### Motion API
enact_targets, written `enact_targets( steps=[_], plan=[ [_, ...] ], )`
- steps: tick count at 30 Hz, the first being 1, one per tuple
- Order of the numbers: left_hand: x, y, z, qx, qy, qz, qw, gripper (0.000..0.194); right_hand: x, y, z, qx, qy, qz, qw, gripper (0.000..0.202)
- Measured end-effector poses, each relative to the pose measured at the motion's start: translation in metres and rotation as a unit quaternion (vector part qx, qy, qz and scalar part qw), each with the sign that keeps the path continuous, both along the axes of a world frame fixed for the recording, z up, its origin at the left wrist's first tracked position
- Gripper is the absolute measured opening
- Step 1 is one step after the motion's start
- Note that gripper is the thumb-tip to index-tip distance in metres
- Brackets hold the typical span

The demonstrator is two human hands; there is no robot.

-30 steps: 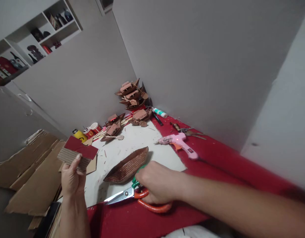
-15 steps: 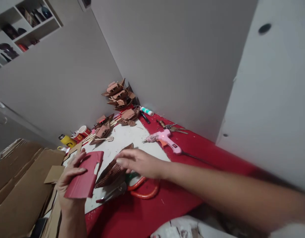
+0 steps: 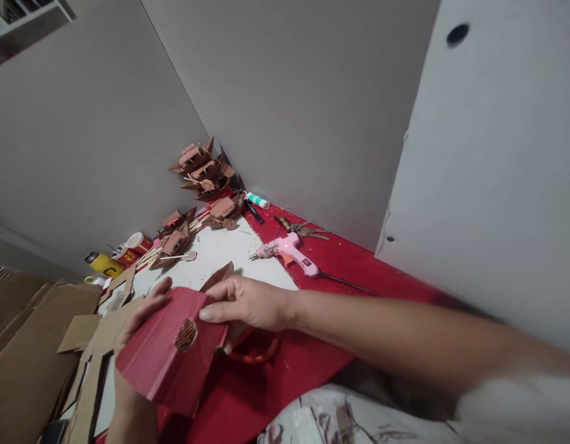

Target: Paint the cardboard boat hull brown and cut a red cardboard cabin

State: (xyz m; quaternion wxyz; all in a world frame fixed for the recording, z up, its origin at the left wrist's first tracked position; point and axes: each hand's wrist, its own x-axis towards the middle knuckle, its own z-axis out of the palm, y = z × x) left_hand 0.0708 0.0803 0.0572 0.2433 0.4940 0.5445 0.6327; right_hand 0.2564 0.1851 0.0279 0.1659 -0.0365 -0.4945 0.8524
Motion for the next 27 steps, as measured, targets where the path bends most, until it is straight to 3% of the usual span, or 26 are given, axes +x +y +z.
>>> enact_targets(
  steps=[2,4,9,11,15,19,27],
  plan=[
    [0.0,0.006,0.0,-0.031,-0.087,0.054,0.994,0.047,0.0,0.0,0.0,0.012,0.003,-0.056,0.998,0.04],
    [-0.002,0.01,-0.001,-0.053,-0.171,0.074,0.981,0.054,-0.001,0.001,0.001,0.028,0.003,-0.134,0.991,0.042],
    [-0.004,0.009,-0.004,-0.108,-0.23,-0.058,0.965,0.04,-0.002,0.003,0.002,0.095,-0.01,-0.244,0.965,0.04],
    [-0.001,0.006,-0.007,-0.111,-0.207,-0.067,0.97,0.035,-0.003,0.002,0.001,0.121,-0.019,-0.251,0.96,0.037],
    [0.004,0.003,-0.013,-0.139,-0.176,-0.014,0.974,0.022,-0.005,-0.001,-0.001,0.149,-0.016,-0.217,0.965,0.034],
    [0.005,0.003,-0.015,-0.147,-0.174,-0.012,0.974,0.025,-0.004,-0.002,0.002,0.138,0.02,-0.19,0.972,0.031],
    [0.01,0.001,-0.015,-0.12,-0.141,-0.04,0.982,0.027,0.0,-0.003,0.002,0.134,-0.039,-0.197,0.97,0.033]
  ],
)
